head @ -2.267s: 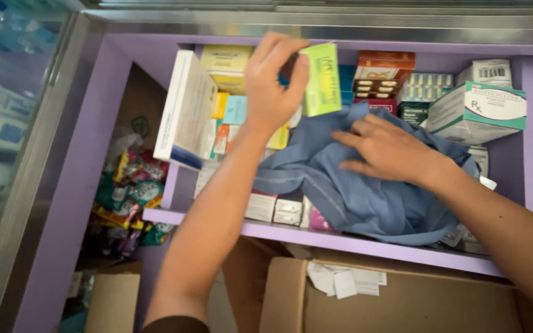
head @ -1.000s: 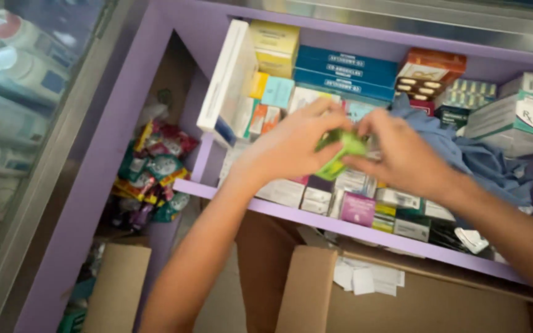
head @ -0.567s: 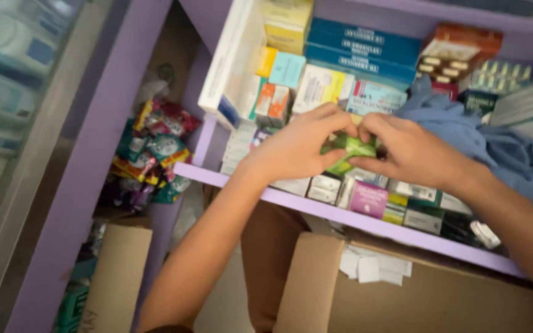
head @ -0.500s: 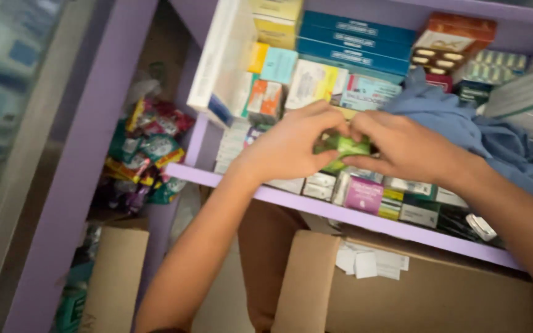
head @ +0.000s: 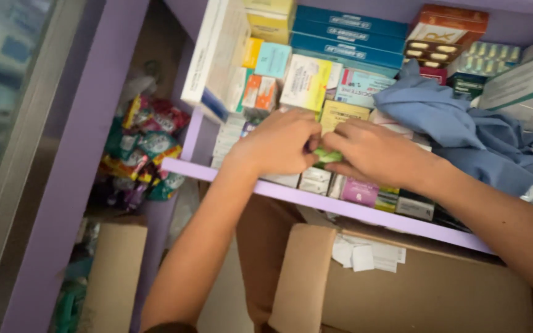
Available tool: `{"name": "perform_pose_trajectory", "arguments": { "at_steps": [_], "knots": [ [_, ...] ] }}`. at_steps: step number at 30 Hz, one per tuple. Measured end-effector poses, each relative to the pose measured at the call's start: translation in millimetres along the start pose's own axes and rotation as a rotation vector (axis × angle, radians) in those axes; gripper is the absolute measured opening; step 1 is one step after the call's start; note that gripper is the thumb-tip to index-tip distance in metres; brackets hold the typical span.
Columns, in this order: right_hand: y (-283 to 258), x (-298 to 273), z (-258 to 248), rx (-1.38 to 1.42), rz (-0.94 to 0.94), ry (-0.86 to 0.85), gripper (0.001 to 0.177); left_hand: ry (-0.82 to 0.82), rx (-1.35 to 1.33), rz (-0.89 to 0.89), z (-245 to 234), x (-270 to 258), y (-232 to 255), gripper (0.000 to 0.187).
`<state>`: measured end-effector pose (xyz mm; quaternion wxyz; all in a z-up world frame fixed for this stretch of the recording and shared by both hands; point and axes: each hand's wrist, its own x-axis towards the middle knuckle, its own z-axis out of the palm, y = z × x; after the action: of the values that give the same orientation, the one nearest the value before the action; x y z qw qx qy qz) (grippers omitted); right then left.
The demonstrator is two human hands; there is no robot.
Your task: The person opens a drawer filled with medicine boxes and other items. They pick up a small green box, open it, and remove a blister pack of pills. The person then places the blister pack into a blue cloth bag and closes the box before placing it back in the drawer.
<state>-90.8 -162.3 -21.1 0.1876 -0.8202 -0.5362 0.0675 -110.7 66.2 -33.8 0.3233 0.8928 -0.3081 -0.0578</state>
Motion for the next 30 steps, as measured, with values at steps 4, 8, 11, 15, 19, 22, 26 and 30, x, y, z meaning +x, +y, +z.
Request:
{"name": "perform_pose_trajectory", "arguments": {
  "at_steps": [4,8,11,15,19,22,26,30],
  "knots": [
    [0.8,2.2,4.5,-0.037,0.003,-0.014,0.036,-0.033,0.023,-0.055,8.7,-2.0,-4.6,0.015],
    [1.7,-2.9,9.2,-0.109,-0.046,-0.077,0.024,0.018,0.137,0.018,26.9,-4.5,-7.0,0.018],
    [-8.4,-6.0,1.0,-0.106,-0.067,0.029,0.020,-0.014,0.208,-0.039,34.2,-3.6,-7.9,0.021],
    [-20.0,1.4,-3.2,0.055,-0.087,0.053,0.027,-0.086,0.244,-0.153,20.3,-2.6,1.3,0.020],
    [-27.2,1.4,7.3,0.072,0.051,-0.221,0.042,-0.082,0.219,-0.114,13.2,-4.5,9.3,0.017],
    [-22.9,1.9,13.8,0.068,0.070,-0.211,0.053,-0.055,0.247,-0.048,25.5,-2.6,-5.6,0.021],
    [-23.4,-0.4,20.1,0.168,0.152,-0.175,0.053,-0.031,0.184,0.002,21.7,-5.3,-3.6,0.022],
    [-22.1,-1.1,13.0,0.360,0.224,-0.059,0.046,0.156,0.054,0.094,3.3,-2.9,2.7,0.014]
  ]
}}
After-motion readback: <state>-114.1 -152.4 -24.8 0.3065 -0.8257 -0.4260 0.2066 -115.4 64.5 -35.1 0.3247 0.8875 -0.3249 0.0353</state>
